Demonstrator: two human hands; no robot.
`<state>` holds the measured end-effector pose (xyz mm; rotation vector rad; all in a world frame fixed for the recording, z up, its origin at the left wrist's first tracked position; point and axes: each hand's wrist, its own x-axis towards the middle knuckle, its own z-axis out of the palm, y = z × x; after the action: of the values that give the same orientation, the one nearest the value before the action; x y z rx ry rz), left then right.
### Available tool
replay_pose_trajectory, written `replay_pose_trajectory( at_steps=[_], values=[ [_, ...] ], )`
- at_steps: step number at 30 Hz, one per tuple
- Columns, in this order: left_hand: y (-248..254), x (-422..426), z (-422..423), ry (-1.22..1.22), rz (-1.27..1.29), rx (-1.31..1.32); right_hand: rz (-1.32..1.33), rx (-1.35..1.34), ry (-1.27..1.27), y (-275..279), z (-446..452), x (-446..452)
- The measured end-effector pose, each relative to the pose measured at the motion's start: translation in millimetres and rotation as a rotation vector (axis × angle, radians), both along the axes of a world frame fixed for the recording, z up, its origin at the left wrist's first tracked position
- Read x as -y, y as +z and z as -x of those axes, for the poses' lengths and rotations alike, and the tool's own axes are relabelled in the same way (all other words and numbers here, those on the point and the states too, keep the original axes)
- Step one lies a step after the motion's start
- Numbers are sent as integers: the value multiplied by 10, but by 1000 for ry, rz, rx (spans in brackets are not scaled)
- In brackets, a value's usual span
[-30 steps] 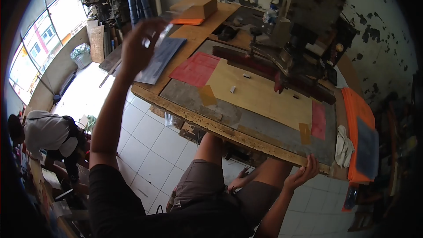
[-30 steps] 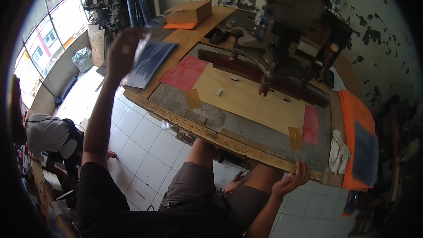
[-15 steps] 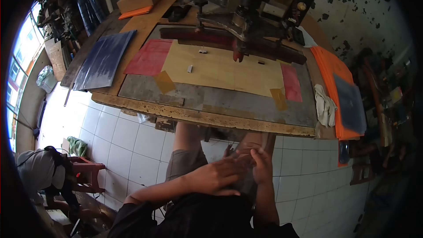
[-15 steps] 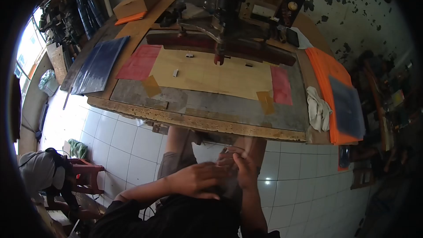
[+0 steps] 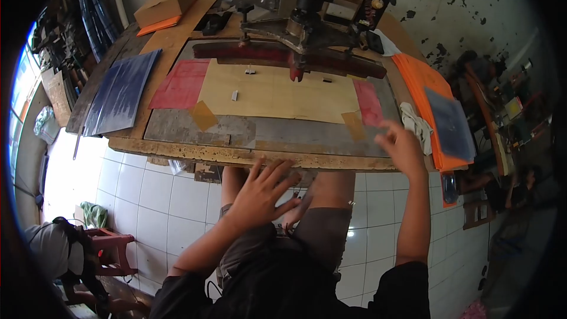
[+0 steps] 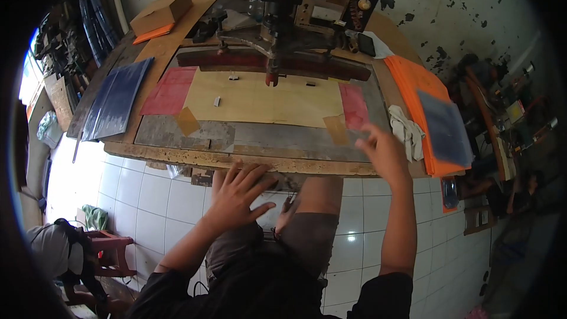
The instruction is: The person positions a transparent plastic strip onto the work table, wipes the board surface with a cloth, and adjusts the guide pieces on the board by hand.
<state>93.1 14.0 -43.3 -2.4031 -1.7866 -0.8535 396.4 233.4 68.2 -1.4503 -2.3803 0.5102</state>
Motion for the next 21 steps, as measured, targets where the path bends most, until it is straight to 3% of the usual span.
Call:
replay_pose_trajectory(
  at_steps=[4,5,8,11,14,18,21],
  values=[
    [-21,56,-226,57,-15,93,-767,-2,-64,-149,-193,-471],
    [-26,54,-254,64,-49,109,-620,50,-162,-194,-320,-547],
    [-21,21,-258,52,-52,39,-706,236,-295,-660,-746,-814],
    [-55,-67,-162,-15,-71,86,-722,221,-178,-1283,-1230,-1144],
    [-98,-123,-120,9,-29,73,-466,54,-189,-1014,-1314,-1100],
    [-149,-108,-291,13,-17,26,-391,-130,-299,-884,-1214,-1128],
    [-161,-114,-449,41,-10,25,-429,-329,-284,-412,-486,-447]
  ],
)
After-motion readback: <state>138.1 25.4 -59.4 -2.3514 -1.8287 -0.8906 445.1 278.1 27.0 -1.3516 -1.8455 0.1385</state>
